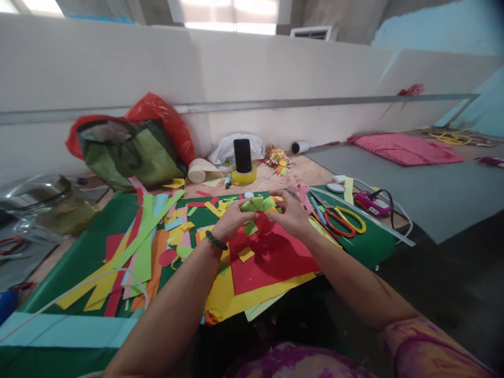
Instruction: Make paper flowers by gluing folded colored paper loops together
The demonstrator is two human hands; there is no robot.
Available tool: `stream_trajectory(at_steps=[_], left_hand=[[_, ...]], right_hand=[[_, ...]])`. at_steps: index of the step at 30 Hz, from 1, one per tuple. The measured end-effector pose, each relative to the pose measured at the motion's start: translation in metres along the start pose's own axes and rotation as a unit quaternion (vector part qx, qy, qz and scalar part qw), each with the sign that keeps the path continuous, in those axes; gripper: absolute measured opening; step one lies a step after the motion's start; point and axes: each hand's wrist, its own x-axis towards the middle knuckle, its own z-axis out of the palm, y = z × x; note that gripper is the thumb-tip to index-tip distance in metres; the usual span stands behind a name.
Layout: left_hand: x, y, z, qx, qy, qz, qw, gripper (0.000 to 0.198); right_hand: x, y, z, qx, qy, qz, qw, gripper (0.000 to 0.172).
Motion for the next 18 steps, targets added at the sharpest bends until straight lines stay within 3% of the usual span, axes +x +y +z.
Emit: stream_trajectory(at_steps=[4,12,18], left_hand=[[-0.0001,-0.0011,0.0003,0.031,-0.004,0.011,0.999,0.031],[0.0021,-0.0062,0.0011,-0.002,0.007,0.01,1.0,0.059],[0.001,-0.0065,0.0017,0.01,0.026,0.029,0.999,0.06]], right_hand=[[0.0022,0.0048,-0.0018,-0.018,-0.001,-0.021,1.0,0.042],[0.0003,0.001,-0.0042,-0.003,-0.025,-0.005,1.0,0.047],[0.0002,-0.0013,-0.0053,0.01,-0.023,0.012,1.0,0.046]])
